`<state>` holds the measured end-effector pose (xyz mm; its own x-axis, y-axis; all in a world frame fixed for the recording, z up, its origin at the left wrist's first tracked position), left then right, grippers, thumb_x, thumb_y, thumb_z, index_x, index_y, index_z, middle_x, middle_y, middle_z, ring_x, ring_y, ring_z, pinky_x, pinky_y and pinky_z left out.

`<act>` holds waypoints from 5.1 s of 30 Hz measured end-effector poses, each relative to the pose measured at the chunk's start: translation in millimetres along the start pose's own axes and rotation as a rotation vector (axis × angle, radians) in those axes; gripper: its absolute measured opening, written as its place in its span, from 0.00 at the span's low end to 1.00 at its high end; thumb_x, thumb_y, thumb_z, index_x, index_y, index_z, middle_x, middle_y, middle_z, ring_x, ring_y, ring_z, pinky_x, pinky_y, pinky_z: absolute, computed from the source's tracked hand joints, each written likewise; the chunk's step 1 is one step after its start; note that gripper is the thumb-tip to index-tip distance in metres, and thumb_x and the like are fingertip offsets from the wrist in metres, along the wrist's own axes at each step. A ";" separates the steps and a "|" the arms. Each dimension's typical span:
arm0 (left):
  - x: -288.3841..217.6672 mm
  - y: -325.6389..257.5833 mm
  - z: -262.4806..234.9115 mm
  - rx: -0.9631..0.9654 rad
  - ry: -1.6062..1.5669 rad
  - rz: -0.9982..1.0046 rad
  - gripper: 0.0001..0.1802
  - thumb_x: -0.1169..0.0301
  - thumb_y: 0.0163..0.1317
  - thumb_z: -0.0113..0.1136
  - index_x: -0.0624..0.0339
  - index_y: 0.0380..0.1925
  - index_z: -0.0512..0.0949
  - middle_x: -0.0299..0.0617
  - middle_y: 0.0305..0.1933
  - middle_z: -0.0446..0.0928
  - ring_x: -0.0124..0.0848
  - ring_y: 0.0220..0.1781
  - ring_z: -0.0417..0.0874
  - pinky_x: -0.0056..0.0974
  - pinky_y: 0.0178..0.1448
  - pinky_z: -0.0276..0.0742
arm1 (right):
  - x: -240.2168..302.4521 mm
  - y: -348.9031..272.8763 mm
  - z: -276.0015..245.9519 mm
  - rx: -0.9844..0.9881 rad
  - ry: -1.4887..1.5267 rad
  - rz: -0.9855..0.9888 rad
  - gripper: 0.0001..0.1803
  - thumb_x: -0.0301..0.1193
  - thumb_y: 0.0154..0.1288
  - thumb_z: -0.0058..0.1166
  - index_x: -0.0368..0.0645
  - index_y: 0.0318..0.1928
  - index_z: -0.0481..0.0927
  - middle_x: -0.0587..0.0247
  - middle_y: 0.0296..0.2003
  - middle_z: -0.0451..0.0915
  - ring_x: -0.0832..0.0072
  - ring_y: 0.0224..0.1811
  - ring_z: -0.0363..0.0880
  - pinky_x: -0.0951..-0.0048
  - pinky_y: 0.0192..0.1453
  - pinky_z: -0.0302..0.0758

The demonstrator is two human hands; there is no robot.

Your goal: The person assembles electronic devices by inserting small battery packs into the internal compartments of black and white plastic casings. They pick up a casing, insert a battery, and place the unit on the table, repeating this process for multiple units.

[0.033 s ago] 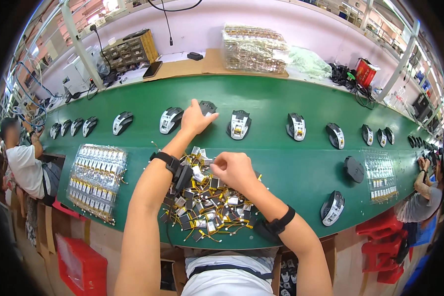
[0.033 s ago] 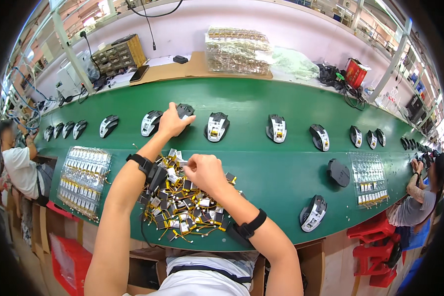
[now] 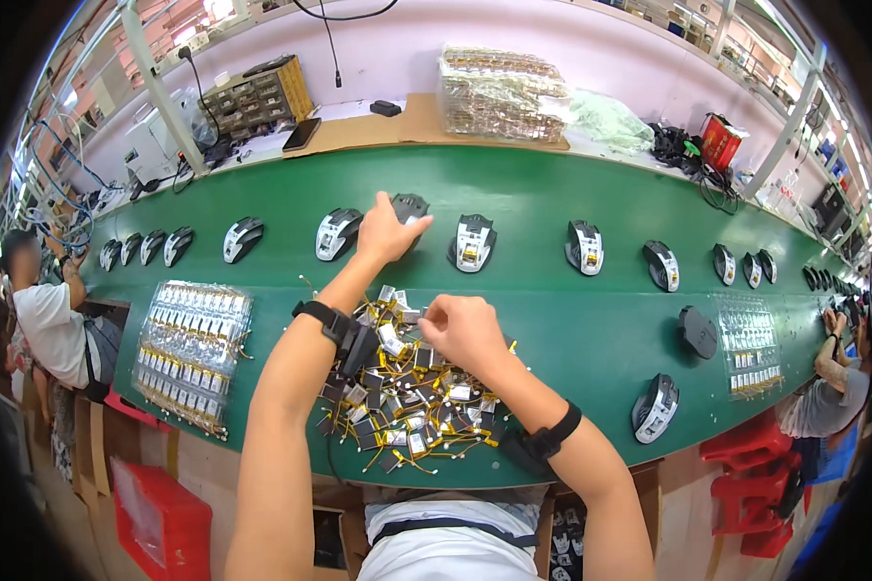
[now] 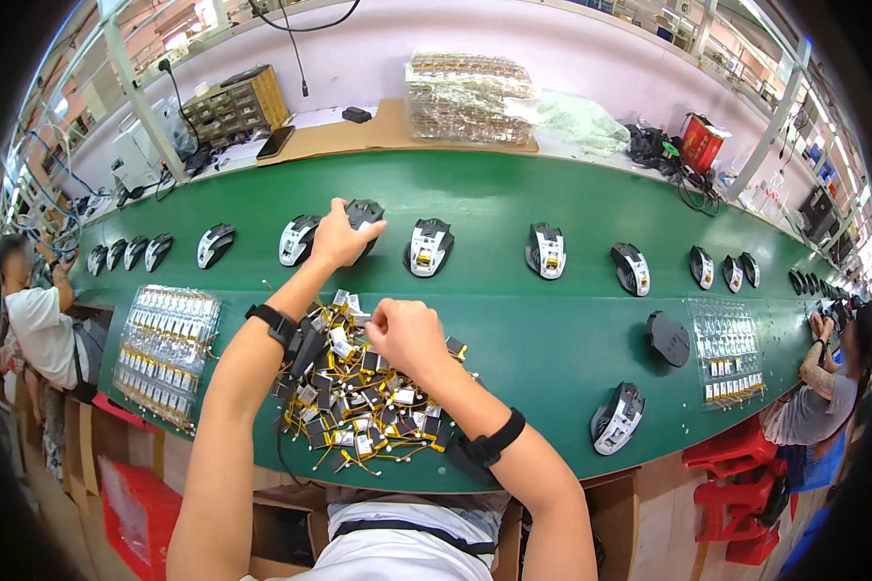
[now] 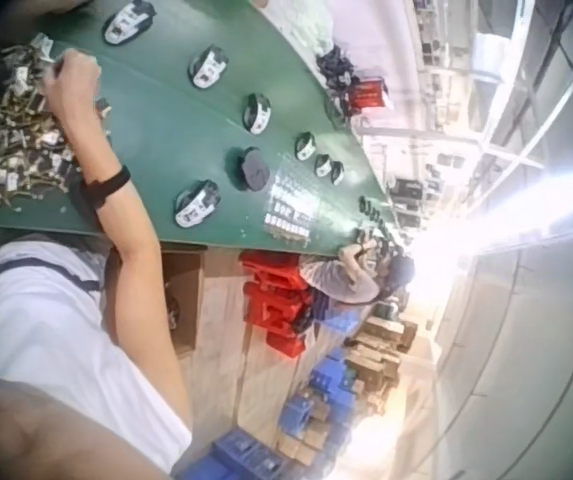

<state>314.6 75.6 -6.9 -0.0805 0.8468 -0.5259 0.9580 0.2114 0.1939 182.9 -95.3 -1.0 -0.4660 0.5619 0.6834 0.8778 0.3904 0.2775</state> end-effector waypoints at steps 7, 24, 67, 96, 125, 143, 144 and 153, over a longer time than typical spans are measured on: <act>8.4 -74.9 -27.4 0.245 -1.389 -0.305 0.24 0.50 0.68 0.56 0.60 0.48 0.75 0.41 0.38 0.81 0.30 0.37 0.82 0.37 0.41 0.79 | -19.8 1.5 -24.8 0.076 0.072 0.008 0.05 0.30 0.56 0.60 0.44 0.33 0.85 0.57 0.26 0.84 0.60 0.30 0.84 0.61 0.36 0.81; 19.1 -165.9 -34.4 0.285 -1.589 -0.263 0.16 0.60 0.73 0.51 0.57 0.53 0.73 0.36 0.45 0.79 0.25 0.44 0.82 0.35 0.48 0.80 | 18.3 0.1 -8.7 0.061 0.051 -0.165 0.09 0.28 0.56 0.63 0.38 0.37 0.84 0.55 0.33 0.85 0.63 0.32 0.85 0.68 0.40 0.81; -4.3 -186.0 -47.3 0.154 -1.474 0.131 0.37 0.48 0.65 0.57 0.63 0.65 0.64 0.56 0.64 0.71 0.49 0.67 0.73 0.52 0.68 0.72 | 14.9 -39.2 16.6 -0.081 0.621 0.284 0.06 0.24 0.57 0.63 0.37 0.29 0.79 0.74 0.19 0.73 0.88 0.22 0.66 0.81 0.27 0.64; -3.6 -187.7 -41.2 0.166 -1.577 0.133 0.43 0.54 0.59 0.68 0.67 0.66 0.60 0.52 0.61 0.71 0.42 0.63 0.75 0.47 0.66 0.73 | 19.8 -35.8 16.4 -0.165 0.502 0.200 0.09 0.22 0.49 0.63 0.38 0.23 0.72 0.73 0.11 0.61 0.86 0.15 0.56 0.78 0.20 0.57; 2.9 -183.9 -51.9 0.064 -1.380 0.171 0.50 0.44 0.52 0.70 0.68 0.64 0.62 0.51 0.58 0.73 0.41 0.61 0.76 0.46 0.64 0.73 | 4.7 -36.3 34.3 -0.069 0.788 0.352 0.07 0.25 0.57 0.65 0.34 0.30 0.80 0.76 0.20 0.72 0.91 0.22 0.64 0.83 0.26 0.64; -4.1 -194.5 -54.0 0.017 -1.242 0.284 0.53 0.40 0.45 0.75 0.63 0.62 0.63 0.51 0.57 0.73 0.44 0.61 0.76 0.49 0.66 0.71 | 0.8 -43.0 49.1 0.033 1.076 0.542 0.07 0.24 0.54 0.64 0.35 0.28 0.78 0.73 0.20 0.75 0.91 0.23 0.66 0.83 0.27 0.66; -3.5 -194.5 -53.6 0.013 -1.233 0.252 0.53 0.40 0.45 0.75 0.63 0.62 0.64 0.51 0.57 0.73 0.43 0.61 0.76 0.48 0.66 0.71 | -0.1 -44.2 52.6 0.043 1.117 0.562 0.07 0.24 0.55 0.64 0.34 0.29 0.78 0.73 0.21 0.75 0.91 0.24 0.67 0.83 0.28 0.67; -3.4 -193.5 -48.2 0.160 -1.172 0.248 0.51 0.40 0.52 0.70 0.57 0.66 0.58 0.47 0.61 0.68 0.46 0.67 0.70 0.50 0.70 0.67 | 4.3 -42.8 37.4 -0.086 0.852 0.433 0.08 0.25 0.51 0.64 0.35 0.25 0.77 0.72 0.16 0.70 0.89 0.21 0.63 0.80 0.25 0.64</act>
<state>116.3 55.3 -2.8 0.3295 -0.1190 -0.9366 0.9419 -0.0270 0.3348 139.1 -82.3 -35.2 0.1083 -0.0874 0.9903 0.9759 0.1994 -0.0892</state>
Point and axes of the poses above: each hand's wrist, its own y-axis towards the middle knuckle, its own z-axis out of the palm, x = y × z, the point moved 9 cm from there along y, towards the middle knuckle
